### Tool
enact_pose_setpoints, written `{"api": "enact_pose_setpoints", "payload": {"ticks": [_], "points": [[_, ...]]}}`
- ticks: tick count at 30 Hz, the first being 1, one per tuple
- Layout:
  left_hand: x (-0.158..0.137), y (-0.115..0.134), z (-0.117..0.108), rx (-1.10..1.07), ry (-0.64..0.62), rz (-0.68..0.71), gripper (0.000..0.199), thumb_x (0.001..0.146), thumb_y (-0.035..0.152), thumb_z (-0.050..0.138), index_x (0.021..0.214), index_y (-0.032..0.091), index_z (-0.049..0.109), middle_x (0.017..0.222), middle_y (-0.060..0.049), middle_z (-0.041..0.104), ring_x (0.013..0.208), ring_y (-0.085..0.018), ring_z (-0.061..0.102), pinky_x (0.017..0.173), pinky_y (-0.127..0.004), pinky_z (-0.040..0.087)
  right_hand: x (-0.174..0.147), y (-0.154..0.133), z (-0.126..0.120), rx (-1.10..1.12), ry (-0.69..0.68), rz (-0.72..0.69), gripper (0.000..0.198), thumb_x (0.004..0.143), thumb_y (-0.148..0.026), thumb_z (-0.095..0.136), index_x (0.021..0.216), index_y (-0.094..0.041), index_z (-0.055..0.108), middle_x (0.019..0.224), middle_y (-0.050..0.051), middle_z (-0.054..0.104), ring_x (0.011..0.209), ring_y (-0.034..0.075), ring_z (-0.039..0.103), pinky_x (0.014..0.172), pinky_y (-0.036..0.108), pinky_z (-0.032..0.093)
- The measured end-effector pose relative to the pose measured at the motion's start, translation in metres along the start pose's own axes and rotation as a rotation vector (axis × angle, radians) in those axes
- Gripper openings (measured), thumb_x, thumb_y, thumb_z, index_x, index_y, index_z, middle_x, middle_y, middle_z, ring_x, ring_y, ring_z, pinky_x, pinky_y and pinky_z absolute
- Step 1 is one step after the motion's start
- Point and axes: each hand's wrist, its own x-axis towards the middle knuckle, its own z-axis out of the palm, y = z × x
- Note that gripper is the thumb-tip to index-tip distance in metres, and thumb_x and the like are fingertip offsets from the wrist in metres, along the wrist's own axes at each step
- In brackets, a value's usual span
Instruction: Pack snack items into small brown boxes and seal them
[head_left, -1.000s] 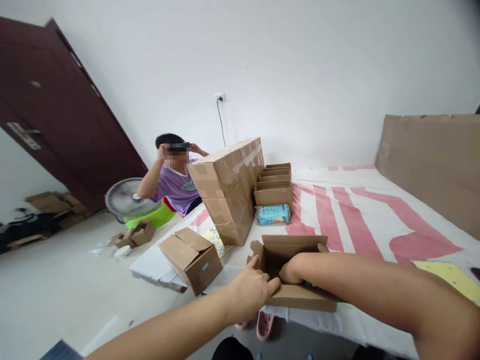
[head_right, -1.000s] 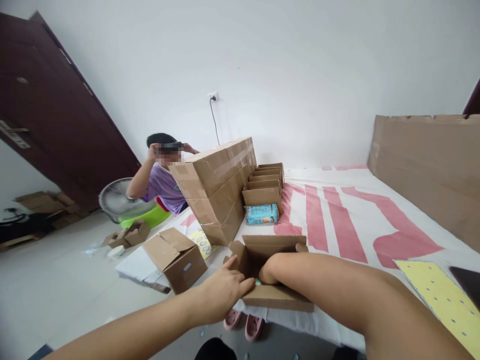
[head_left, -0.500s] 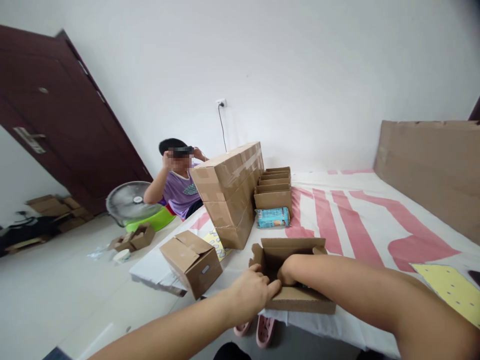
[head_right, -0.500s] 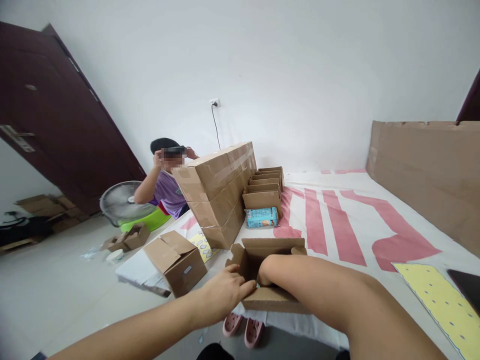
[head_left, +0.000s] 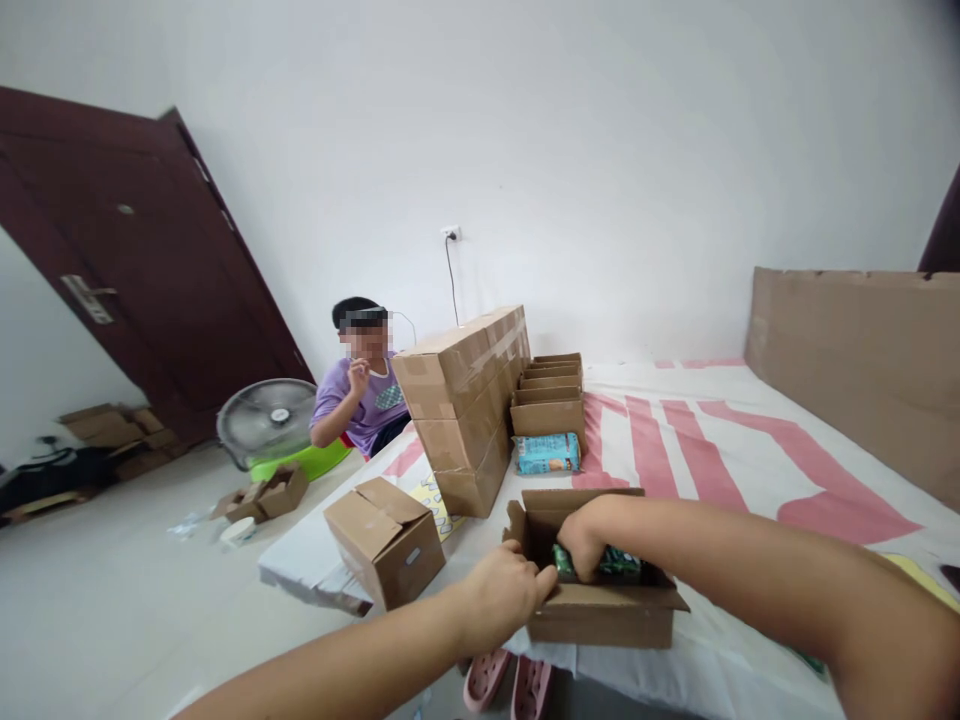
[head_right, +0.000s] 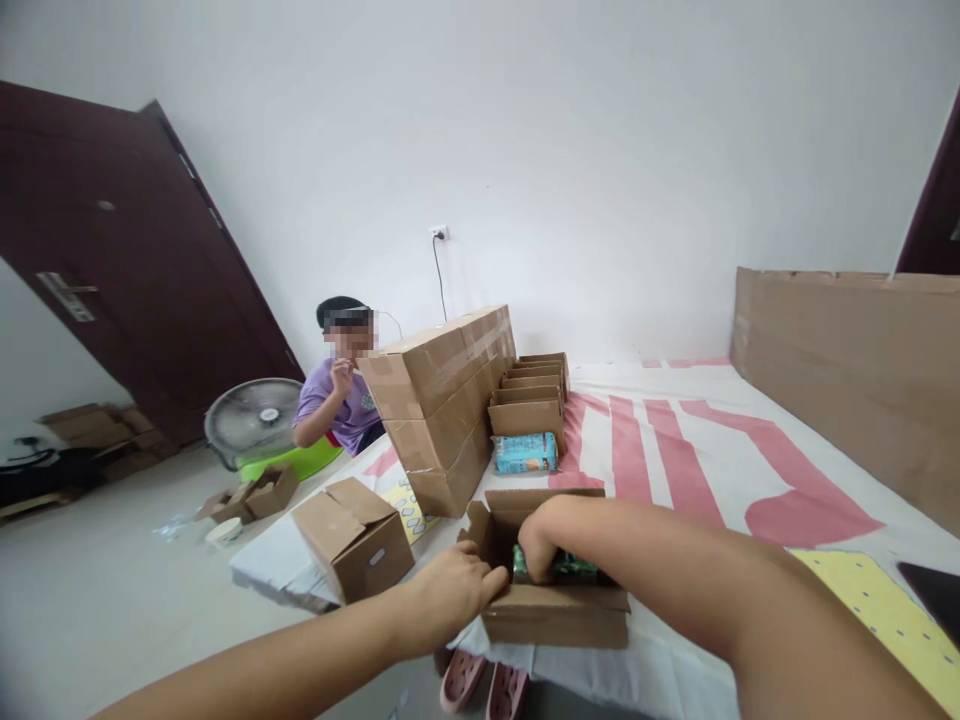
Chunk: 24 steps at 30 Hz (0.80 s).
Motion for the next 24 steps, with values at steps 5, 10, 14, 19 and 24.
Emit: {"api": "enact_pose_setpoints", "payload": {"ticks": [5,10,14,19,24], "points": [[0.003,-0.025,-0.002,-0.041,0.007,-0.058,0.019,0.078,0.009,0.055,0.095,0.017,0.054,0.073,-0.006,0.071,0.064,-0.023,0.068,0.072,-0.036,0.047,0.0,0.007,-0.055,-0.188,-0.205,0.038,0.042,0.038,-0.016,0.086,0.074,-0.019,0.064,0.068,0.001,0.064,0.073,0.027,0.066,0.061,0.032,0.048],[0.005,-0.065,0.01,-0.221,0.019,-0.177,0.026,0.072,0.002,0.054,0.094,0.016,0.057,0.079,-0.009,0.072,0.078,-0.027,0.069,0.088,-0.044,0.045,-0.021,0.004,-0.095,-0.183,-0.08,0.031,0.057,0.06,-0.027,0.071,0.111,-0.017,0.051,0.092,0.005,0.067,0.081,0.022,0.064,0.059,0.026,0.044],[0.005,-0.088,0.011,-0.385,0.09,-0.248,0.023,0.074,0.015,0.066,0.096,0.017,0.061,0.093,-0.012,0.072,0.093,-0.03,0.068,0.093,-0.045,0.045,-0.032,0.003,-0.104,-0.186,0.066,0.035,0.058,0.064,-0.028,0.065,0.117,-0.017,0.044,0.097,0.006,0.066,0.082,0.02,0.062,0.06,0.025,0.041],[0.029,-0.094,-0.016,-0.68,0.322,-0.306,0.063,0.086,0.054,0.056,0.136,0.019,0.042,0.131,-0.015,0.058,0.116,-0.028,0.059,0.097,-0.04,0.047,-0.025,0.01,-0.097,-0.285,0.233,-0.021,0.057,0.065,-0.027,0.062,0.119,-0.02,0.047,0.092,0.006,0.067,0.08,0.023,0.062,0.065,0.03,0.039],[0.08,-0.094,-0.037,-1.557,0.699,-0.504,0.085,0.06,0.043,0.086,0.13,0.016,0.047,0.114,-0.013,0.062,0.087,-0.024,0.066,0.072,-0.037,0.057,-0.009,0.018,-0.08,-0.358,0.377,-0.151,0.056,0.064,-0.022,0.062,0.119,-0.02,0.054,0.107,0.011,0.065,0.105,0.031,0.054,0.093,0.043,0.032]]}}
